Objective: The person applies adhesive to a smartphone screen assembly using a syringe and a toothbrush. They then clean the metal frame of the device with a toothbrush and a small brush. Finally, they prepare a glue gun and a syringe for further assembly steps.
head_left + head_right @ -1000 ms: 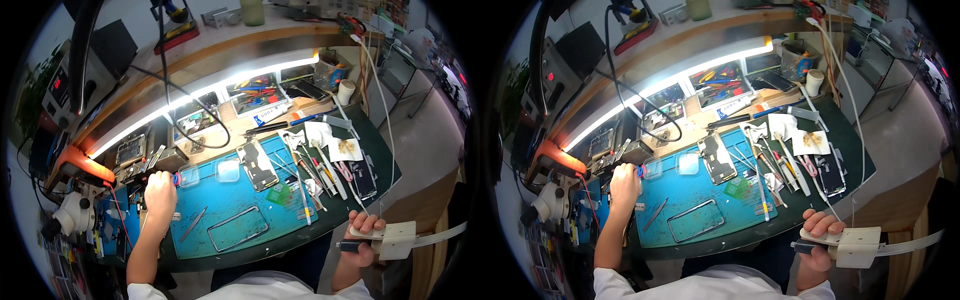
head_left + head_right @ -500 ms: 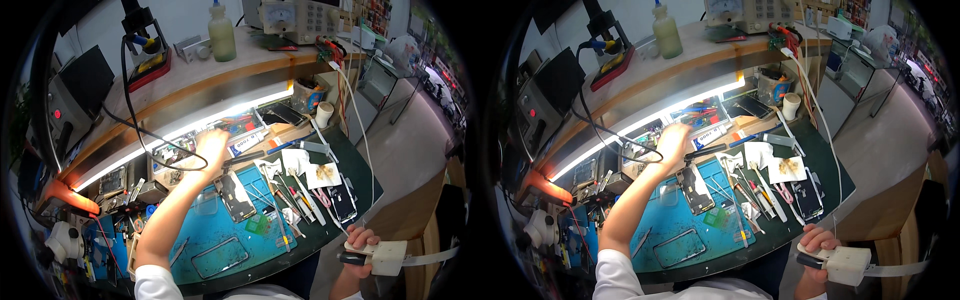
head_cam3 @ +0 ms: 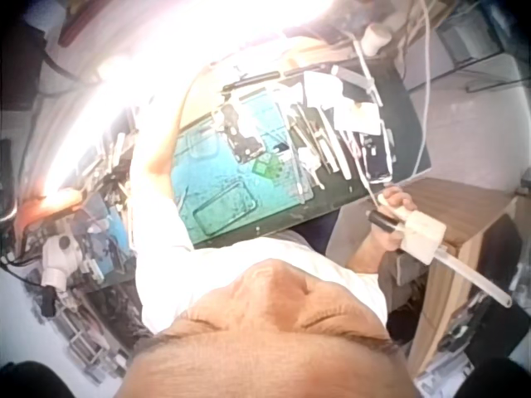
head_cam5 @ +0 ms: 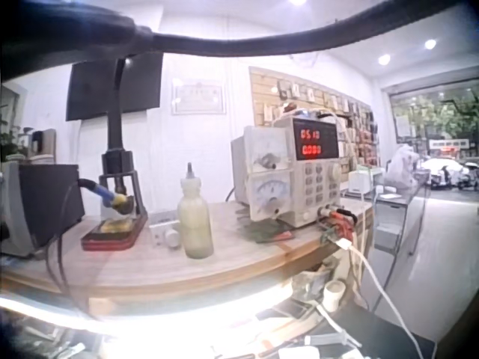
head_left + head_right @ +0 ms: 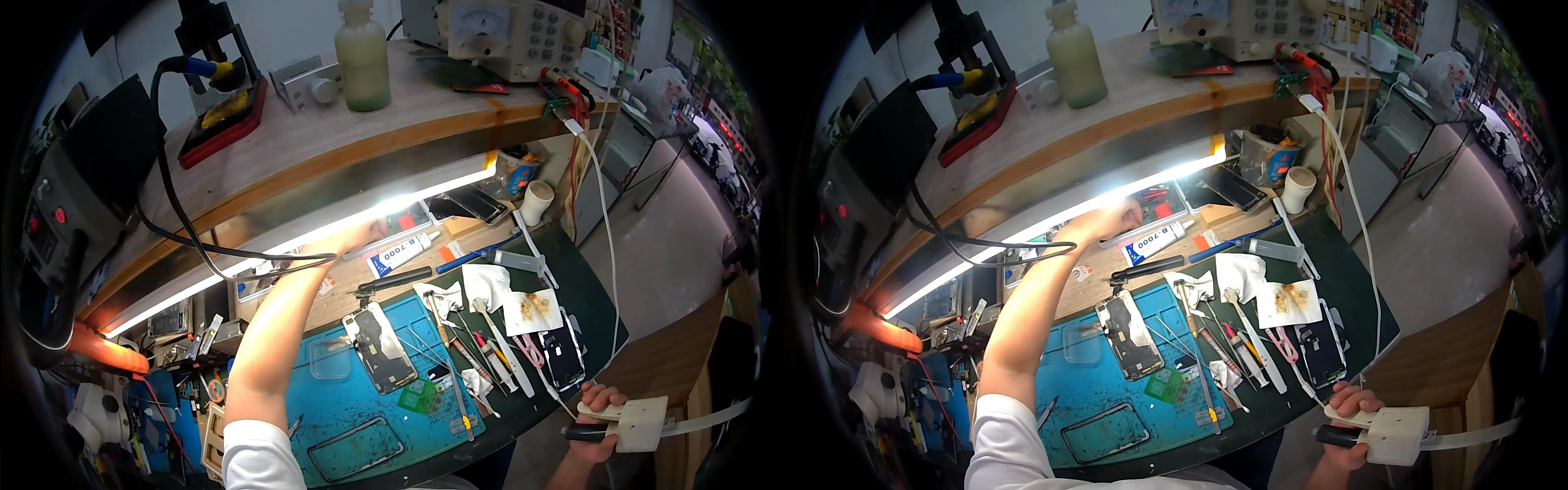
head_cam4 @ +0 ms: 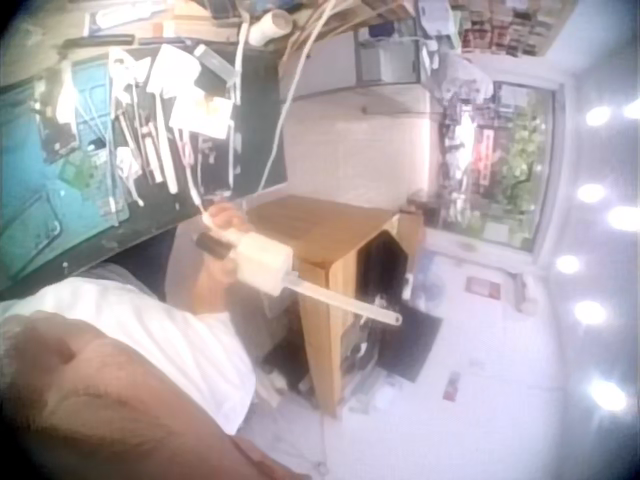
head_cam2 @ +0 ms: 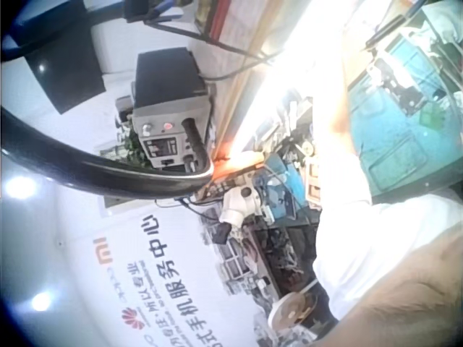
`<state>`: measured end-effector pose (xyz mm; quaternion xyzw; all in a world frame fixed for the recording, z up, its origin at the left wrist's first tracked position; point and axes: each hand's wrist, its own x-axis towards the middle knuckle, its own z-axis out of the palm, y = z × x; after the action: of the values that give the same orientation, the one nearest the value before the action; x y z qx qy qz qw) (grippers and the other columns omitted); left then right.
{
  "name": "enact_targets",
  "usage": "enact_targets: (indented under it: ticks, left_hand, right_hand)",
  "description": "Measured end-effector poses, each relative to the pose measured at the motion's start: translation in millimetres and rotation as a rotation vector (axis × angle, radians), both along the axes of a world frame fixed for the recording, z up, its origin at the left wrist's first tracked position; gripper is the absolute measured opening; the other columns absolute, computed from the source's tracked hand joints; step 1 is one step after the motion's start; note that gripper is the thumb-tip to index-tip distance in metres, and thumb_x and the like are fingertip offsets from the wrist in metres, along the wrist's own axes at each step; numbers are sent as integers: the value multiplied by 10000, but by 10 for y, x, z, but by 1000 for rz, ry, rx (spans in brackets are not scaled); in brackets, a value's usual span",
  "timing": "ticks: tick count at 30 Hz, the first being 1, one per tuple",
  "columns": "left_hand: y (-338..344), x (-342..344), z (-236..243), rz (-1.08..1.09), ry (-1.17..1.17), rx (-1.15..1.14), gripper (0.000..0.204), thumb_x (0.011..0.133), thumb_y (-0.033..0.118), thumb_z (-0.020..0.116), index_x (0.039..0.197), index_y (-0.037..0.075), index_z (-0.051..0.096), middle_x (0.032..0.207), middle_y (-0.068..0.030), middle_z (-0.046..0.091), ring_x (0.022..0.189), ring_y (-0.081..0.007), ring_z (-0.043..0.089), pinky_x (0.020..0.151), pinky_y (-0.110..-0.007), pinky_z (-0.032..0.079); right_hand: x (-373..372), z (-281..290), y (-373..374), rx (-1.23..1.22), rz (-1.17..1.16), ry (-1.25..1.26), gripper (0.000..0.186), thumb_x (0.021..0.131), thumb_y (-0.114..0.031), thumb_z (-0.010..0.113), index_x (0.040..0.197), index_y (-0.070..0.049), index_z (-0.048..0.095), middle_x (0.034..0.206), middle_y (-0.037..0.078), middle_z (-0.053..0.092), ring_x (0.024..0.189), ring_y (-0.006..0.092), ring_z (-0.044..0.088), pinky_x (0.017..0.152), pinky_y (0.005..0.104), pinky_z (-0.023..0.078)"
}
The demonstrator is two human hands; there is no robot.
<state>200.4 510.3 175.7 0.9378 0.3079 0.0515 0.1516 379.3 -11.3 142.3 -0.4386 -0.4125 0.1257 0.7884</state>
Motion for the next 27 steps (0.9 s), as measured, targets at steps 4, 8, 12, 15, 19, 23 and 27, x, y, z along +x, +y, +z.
enact_targets:
  ticks: [4, 8, 12, 15, 19, 23, 27]
  left_hand:
    - [159, -209, -71, 42, -81, -59, 207, 934, 198, 725, 1110, 90, 738, 987, -98, 746, 912, -236, 690, 823, -381, 547]
    - [102, -241, 18, -85, 49, -62, 186, 934, 181, 707, 1094, 91, 742, 955, -70, 731, 901, -212, 681, 825, -364, 546]
    - [76, -222, 97, -49, 101, -89, 180, 917, 136, 712, 1088, 94, 747, 989, -80, 745, 913, -217, 688, 831, -371, 547]
    - [39, -180, 117, 67, 42, -68, 177, 913, 122, 737, 1088, 97, 750, 1025, -86, 754, 932, -217, 691, 848, -375, 548]
    - [90, -204, 85, 10, -73, -213, 182, 929, 125, 744, 1108, 92, 755, 1089, -77, 756, 992, -223, 688, 886, -382, 545]
    - [174, -138, 51, -165, 34, -239, 220, 933, 103, 739, 1151, 95, 758, 1105, -58, 747, 1019, -214, 674, 899, -369, 544]
    - [300, -152, -37, -256, 57, -212, 268, 911, 44, 734, 1173, 99, 754, 1022, -45, 723, 971, -176, 660, 865, -333, 545]
  right_hand:
    - [21, -3, 3, 4, 19, -1, 693, 901, -646, 710, 1289, -104, 519, 1020, 71, 543, 978, 233, 544, 1017, 465, 387]
    - [28, -9, 6, -7, 43, 14, 693, 899, -624, 709, 1300, -93, 516, 1040, 59, 511, 994, 224, 489, 1033, 466, 364]
    - [29, 6, -8, 3, 58, 14, 692, 897, -616, 716, 1301, -89, 523, 1045, 62, 520, 1008, 227, 494, 1023, 460, 366]
    - [32, 21, -58, -5, 45, 6, 699, 900, -612, 714, 1315, -82, 526, 1063, 69, 531, 1024, 234, 500, 1022, 458, 368]
    - [23, 22, -98, -15, -11, 10, 718, 898, -628, 718, 1308, -72, 522, 1057, 91, 558, 1012, 244, 539, 986, 447, 396]
    - [30, 12, -94, -11, 39, 31, 703, 918, -578, 712, 1355, -61, 525, 1094, 91, 550, 1054, 247, 519, 989, 431, 406]
    - [33, 25, -101, 4, 77, 38, 692, 931, -549, 714, 1369, -50, 520, 1119, 99, 558, 1074, 255, 530, 976, 411, 420]
